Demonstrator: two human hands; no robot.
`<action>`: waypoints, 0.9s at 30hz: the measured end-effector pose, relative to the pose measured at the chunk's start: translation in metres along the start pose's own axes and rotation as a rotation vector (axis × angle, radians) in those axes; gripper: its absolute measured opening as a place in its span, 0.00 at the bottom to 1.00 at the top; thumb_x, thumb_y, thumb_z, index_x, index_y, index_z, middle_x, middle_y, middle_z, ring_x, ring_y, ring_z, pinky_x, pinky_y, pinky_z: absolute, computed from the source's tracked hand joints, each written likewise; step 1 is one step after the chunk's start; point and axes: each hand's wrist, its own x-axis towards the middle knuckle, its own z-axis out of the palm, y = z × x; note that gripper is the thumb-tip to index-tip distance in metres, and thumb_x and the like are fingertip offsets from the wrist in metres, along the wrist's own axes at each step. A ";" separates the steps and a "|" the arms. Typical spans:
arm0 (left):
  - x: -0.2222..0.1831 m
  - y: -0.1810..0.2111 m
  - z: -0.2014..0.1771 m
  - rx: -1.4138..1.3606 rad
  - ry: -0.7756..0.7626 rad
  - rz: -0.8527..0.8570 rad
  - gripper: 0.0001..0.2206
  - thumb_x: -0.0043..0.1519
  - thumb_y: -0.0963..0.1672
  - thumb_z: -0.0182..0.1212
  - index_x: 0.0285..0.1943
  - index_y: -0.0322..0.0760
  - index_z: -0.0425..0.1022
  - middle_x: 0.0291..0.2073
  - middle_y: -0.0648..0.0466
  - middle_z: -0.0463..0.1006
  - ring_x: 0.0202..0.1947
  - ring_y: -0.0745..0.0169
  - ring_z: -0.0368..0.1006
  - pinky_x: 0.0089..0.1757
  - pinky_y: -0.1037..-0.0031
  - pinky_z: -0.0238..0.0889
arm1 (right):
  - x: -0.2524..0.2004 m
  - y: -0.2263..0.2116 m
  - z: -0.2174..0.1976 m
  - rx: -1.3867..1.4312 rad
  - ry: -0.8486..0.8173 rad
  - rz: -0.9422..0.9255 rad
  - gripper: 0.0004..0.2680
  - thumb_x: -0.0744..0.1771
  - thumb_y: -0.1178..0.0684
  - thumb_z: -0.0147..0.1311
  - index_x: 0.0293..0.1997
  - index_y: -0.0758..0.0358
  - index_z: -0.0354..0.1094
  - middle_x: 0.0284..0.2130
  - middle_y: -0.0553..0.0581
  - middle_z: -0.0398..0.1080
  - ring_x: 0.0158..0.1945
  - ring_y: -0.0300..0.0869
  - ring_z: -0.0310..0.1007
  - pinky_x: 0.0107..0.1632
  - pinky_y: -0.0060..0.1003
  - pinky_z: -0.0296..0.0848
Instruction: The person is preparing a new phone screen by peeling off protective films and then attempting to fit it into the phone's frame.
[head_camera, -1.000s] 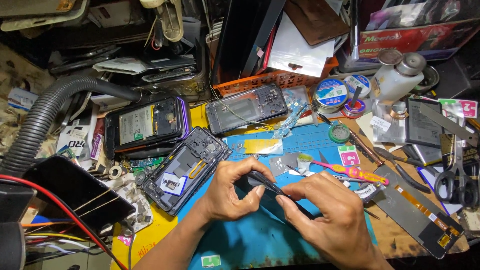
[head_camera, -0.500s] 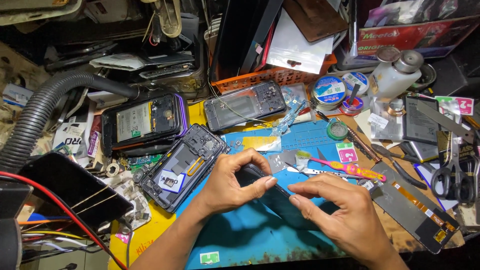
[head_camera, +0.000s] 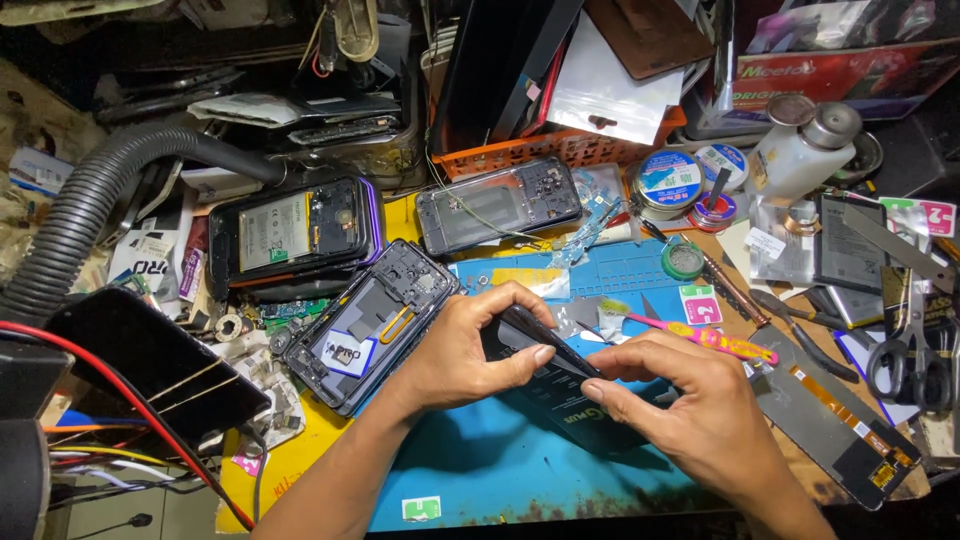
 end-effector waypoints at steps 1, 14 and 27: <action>0.000 0.001 -0.001 0.000 0.002 0.000 0.10 0.59 0.47 0.64 0.46 0.44 0.76 0.37 0.61 0.79 0.32 0.71 0.73 0.38 0.79 0.66 | 0.006 -0.001 -0.001 -0.001 -0.002 -0.001 0.07 0.59 0.51 0.70 0.35 0.55 0.82 0.29 0.48 0.82 0.31 0.32 0.79 0.38 0.26 0.75; 0.005 -0.014 0.003 -0.160 0.040 0.074 0.13 0.56 0.42 0.69 0.48 0.33 0.78 0.33 0.38 0.84 0.34 0.46 0.82 0.37 0.60 0.77 | 0.044 0.009 0.003 0.287 -0.247 0.128 0.04 0.62 0.57 0.65 0.34 0.62 0.85 0.24 0.59 0.82 0.31 0.41 0.79 0.33 0.38 0.79; 0.006 -0.020 0.004 -0.291 0.080 -0.166 0.13 0.57 0.48 0.65 0.49 0.46 0.74 0.42 0.57 0.77 0.40 0.68 0.74 0.41 0.77 0.70 | 0.007 0.004 -0.017 0.104 0.105 0.301 0.11 0.67 0.53 0.53 0.49 0.61 0.81 0.35 0.56 0.84 0.42 0.36 0.82 0.53 0.30 0.75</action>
